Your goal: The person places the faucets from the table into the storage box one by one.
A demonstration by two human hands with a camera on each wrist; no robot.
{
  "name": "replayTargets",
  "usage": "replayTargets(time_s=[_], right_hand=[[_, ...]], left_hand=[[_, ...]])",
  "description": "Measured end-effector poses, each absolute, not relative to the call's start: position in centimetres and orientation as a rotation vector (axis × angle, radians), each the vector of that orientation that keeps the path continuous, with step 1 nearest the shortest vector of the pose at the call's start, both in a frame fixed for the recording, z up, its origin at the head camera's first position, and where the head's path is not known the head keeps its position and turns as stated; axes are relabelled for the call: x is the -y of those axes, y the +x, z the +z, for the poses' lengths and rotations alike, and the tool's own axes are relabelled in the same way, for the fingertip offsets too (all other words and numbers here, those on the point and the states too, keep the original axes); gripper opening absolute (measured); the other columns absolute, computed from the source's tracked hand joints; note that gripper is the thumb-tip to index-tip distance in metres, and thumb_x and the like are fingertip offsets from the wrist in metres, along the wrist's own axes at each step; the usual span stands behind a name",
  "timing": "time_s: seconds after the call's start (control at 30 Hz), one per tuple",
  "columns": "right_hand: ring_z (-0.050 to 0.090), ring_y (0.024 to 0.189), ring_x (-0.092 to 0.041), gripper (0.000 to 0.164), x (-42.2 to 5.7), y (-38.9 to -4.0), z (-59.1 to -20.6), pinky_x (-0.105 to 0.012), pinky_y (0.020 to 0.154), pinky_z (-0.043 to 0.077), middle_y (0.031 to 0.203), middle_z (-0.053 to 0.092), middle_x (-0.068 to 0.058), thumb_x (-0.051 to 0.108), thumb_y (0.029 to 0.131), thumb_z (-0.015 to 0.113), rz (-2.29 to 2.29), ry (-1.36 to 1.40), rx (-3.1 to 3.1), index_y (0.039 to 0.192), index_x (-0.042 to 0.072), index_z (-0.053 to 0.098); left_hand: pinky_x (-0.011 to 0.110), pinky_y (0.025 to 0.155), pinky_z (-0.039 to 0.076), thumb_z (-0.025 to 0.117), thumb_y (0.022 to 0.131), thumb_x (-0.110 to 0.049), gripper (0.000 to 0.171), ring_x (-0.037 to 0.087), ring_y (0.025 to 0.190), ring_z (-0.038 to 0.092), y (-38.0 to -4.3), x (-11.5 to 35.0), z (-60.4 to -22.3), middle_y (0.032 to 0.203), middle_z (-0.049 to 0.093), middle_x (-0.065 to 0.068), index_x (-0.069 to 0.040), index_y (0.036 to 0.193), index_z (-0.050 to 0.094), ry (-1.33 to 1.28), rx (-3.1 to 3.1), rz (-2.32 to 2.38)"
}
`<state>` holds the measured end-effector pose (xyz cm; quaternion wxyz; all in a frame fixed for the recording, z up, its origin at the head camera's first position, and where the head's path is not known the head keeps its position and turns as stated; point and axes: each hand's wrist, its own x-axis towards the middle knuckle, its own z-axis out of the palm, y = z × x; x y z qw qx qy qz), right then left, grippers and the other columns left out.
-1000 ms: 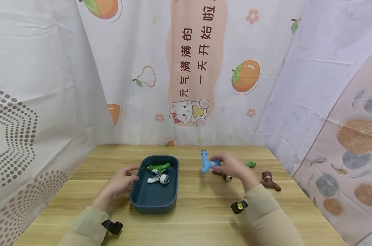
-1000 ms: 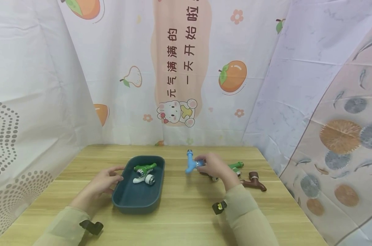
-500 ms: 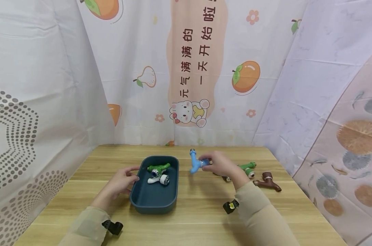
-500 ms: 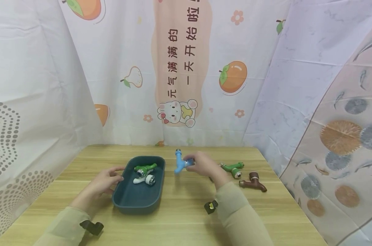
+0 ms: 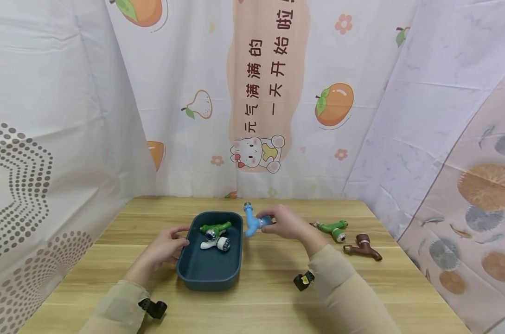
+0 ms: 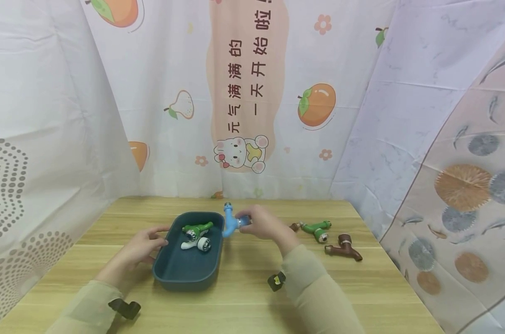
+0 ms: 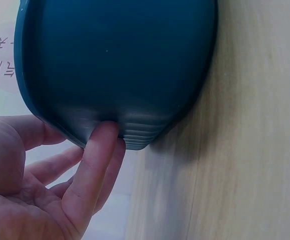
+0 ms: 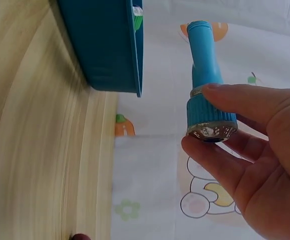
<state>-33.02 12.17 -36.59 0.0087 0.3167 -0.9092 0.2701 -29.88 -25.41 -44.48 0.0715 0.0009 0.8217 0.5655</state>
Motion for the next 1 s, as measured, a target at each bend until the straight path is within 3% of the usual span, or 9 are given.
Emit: replayTargets(time_s=[0.8,1.0], right_hand=[[0.062,0.09,-0.018,0.028,-7.2,-33.2,-37.0,-0.028,0.078,0.054,0.11,0.07,-0.001,0.013,0.093,0.076,0.798,1.123,2.854,0.12,0.011,0.074],[0.06,0.087,-0.014,0.029,-6.0,-33.4,-37.1,-0.025,0.074,0.053,0.111,0.07,-0.001,0.013,0.092,0.076,0.799,1.151,2.863,0.121,0.01,0.074]], left_hand=[[0.046,0.064,0.061,0.058,0.099,-0.008,0.052,0.032,0.096,0.063,-29.8,25.3,-44.3,0.118,0.06,0.021,-0.006,0.15,0.047,0.014,-2.472,1.686],[0.045,0.064,0.061,0.057,0.099,-0.008,0.052,0.033,0.097,0.062,-29.7,25.3,-44.3,0.117,0.06,0.02,-0.006,0.15,0.048,0.006,-2.486,1.677]])
